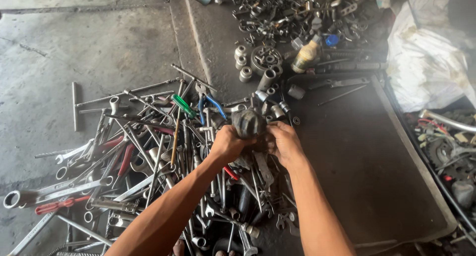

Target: The person wipes various metal tools, including sockets and wrenches, with a rag on a cluttered workbench. They pick up individual items, wipe them, and place them back into the pile or onto the bench surface.

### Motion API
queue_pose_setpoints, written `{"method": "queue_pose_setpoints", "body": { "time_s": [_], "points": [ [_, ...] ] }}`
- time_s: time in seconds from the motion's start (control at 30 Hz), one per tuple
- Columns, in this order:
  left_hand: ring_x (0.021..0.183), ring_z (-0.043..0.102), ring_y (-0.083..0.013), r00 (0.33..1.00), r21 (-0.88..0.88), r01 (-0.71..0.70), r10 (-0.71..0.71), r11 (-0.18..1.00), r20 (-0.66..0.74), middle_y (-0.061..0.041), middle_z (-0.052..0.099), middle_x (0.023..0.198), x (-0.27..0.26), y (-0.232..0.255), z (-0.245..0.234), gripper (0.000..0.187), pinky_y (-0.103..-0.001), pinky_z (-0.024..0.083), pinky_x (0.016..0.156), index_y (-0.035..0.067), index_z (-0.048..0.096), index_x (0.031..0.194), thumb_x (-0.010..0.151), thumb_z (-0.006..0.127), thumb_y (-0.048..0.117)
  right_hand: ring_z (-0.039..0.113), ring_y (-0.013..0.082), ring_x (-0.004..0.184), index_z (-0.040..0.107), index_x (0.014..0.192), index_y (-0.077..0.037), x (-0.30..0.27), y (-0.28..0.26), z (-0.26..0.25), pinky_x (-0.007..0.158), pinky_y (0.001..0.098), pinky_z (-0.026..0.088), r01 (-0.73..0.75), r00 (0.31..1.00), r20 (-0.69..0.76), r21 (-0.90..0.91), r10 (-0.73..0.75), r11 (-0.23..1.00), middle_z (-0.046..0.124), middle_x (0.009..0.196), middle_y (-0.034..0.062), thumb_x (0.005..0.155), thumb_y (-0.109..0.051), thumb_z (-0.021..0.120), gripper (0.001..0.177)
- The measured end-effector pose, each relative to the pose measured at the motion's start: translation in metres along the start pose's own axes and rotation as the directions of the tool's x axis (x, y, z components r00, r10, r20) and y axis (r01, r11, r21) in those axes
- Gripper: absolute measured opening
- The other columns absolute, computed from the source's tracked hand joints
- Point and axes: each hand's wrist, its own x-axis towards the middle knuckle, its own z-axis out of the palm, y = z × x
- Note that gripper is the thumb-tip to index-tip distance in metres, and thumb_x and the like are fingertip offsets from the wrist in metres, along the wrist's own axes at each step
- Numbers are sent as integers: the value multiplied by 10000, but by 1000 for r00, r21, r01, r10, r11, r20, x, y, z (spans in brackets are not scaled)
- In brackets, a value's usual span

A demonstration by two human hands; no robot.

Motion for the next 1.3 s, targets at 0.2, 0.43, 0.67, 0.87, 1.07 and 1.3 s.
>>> {"method": "queue_pose_setpoints", "body": {
  "time_s": [0.2, 0.43, 0.67, 0.87, 1.07, 1.3],
  "points": [
    [757, 753, -209, 997, -328, 52, -27, 943, 79, -141, 800, 926, 5, -4, 6, 190, -363, 643, 763, -21, 785, 979, 799, 795, 38, 436, 85, 507, 609, 875, -112, 10, 6, -15, 488, 255, 379, 55, 998, -17, 136, -53, 989, 552, 648, -9, 914, -117, 625, 42],
    [810, 772, -180, 936, -413, 236, -320, 880, -147, -104, 787, 984, 12, 10, 0, 217, -341, 619, 804, 50, 743, 1043, 831, 766, 95, 484, 109, 471, 599, 859, -75, 5, 11, -61, 426, 254, 401, 93, 996, -22, 107, -91, 990, 589, 658, 43, 909, -69, 630, 59],
    [850, 746, -192, 979, 43, 149, -141, 988, -147, -134, 782, 1049, 17, 12, -8, 315, -359, 597, 858, 37, 727, 1181, 913, 708, 202, 623, 129, 567, 560, 950, -88, 40, -47, -105, 453, 282, 505, 228, 927, -335, 136, -172, 964, 667, 769, 101, 958, -90, 605, 46],
    [844, 744, -240, 993, -76, -10, 1, 997, -117, -178, 781, 1031, 35, 31, -5, 300, -385, 591, 828, -5, 696, 1157, 887, 673, 123, 683, 145, 668, 600, 1067, -92, 51, -52, -75, 491, 304, 524, 152, 936, -277, -238, -217, 959, 730, 911, 102, 934, -106, 552, 141],
    [936, 729, -340, 964, 386, -193, 247, 902, -96, -237, 747, 1016, 37, 56, -2, 272, -435, 565, 854, -47, 691, 1094, 843, 682, 57, 708, 111, 699, 622, 1189, -122, 9, -17, -27, 524, 261, 573, 179, 984, 45, -296, -173, 938, 740, 967, 19, 874, -236, 658, 337],
    [840, 785, -256, 956, 299, -217, 264, 929, -128, -163, 785, 966, 16, 96, -11, 244, -351, 606, 808, 25, 756, 1063, 840, 742, 125, 675, 110, 703, 763, 937, -30, 1, -35, -20, 627, 250, 538, 410, 871, 44, -612, -489, 676, 770, 835, 74, 837, -195, 678, 212]
  ]
}}
